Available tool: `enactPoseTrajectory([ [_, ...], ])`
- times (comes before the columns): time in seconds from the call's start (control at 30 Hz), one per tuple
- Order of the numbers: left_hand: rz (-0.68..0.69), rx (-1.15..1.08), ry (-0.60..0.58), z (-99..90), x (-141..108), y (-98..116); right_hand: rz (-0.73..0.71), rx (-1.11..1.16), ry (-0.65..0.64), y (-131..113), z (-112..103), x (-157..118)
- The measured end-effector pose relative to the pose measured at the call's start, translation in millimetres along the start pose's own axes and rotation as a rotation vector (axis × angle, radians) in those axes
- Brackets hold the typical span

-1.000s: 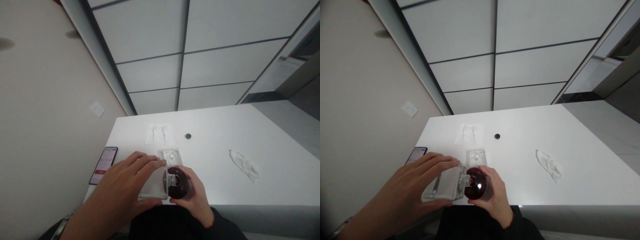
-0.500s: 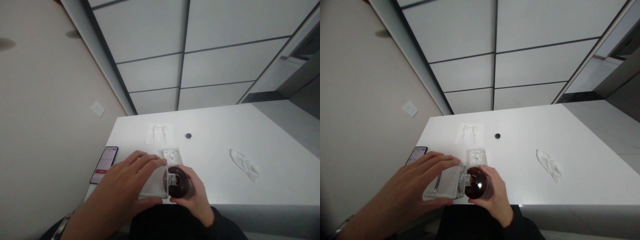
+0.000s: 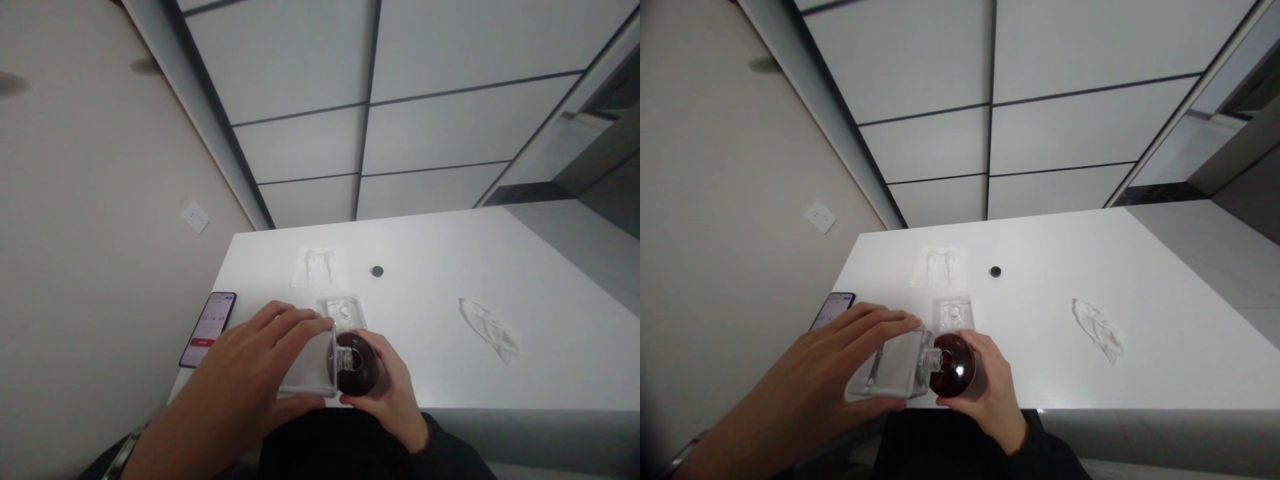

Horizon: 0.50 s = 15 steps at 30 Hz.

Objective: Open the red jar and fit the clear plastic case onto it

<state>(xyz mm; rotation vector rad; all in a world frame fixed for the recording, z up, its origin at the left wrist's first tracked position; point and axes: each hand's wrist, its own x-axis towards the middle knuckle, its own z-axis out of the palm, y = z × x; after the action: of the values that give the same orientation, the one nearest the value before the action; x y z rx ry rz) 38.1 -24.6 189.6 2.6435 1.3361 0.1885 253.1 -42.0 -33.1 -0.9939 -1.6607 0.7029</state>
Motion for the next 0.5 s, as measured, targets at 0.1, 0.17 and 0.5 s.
enactPoseTrajectory([
  [0.1,-0.009,-0.002,-0.006,0.3,-1.1,0.1,-0.004,0.006,0.005,0.2,0.0,-0.4],
  [0.17,-0.011,-0.002,-0.011,1.0,-0.8,-0.1,-0.002,0.011,0.007,-0.1,-0.1,-0.3],
  [0.5,0.0,0.027,0.024,4.7,-3.4,-1.6,0.001,0.027,0.014,-0.7,2.7,1.1],
])
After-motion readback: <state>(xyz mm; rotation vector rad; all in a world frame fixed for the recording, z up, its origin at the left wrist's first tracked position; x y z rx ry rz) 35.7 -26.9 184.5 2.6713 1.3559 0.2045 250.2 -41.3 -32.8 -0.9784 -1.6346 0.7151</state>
